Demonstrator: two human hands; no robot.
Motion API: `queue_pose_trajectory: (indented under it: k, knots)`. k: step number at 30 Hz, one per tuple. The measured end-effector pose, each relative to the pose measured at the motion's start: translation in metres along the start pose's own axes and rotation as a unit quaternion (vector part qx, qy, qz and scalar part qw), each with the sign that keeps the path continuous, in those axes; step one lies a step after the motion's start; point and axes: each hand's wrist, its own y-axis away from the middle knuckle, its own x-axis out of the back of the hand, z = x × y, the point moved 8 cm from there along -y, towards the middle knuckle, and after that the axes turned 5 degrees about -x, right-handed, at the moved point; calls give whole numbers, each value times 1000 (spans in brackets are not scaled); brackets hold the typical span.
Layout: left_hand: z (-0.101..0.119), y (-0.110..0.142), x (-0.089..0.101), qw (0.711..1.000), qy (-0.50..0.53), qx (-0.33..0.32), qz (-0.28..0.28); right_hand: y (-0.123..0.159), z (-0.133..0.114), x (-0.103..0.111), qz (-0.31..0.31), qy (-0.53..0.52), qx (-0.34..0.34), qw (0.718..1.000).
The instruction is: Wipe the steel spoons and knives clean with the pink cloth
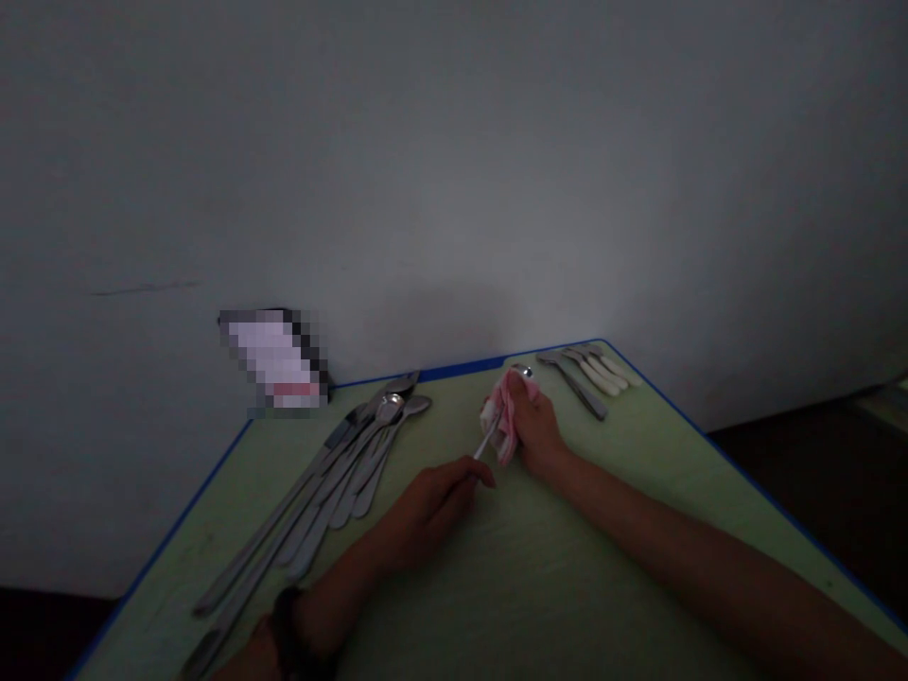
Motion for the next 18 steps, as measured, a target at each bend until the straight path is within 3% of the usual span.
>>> queue_pose_trajectory:
  k: [5,11,14,18]
  knots:
    - [-4,-2,4,999,11,8,45,-1,4,-8,-50,-32,-35,998]
    - [-21,-3,26,974,96,59,198,-10,-12,-4,-92,-38,-18,995]
    - [-25,-3,31,964,126,60,225,-2,-7,-18,-192,9,-78,978]
    - [-22,-2,36,969,63,56,230,26,1,-45,-348,180,-85,916]
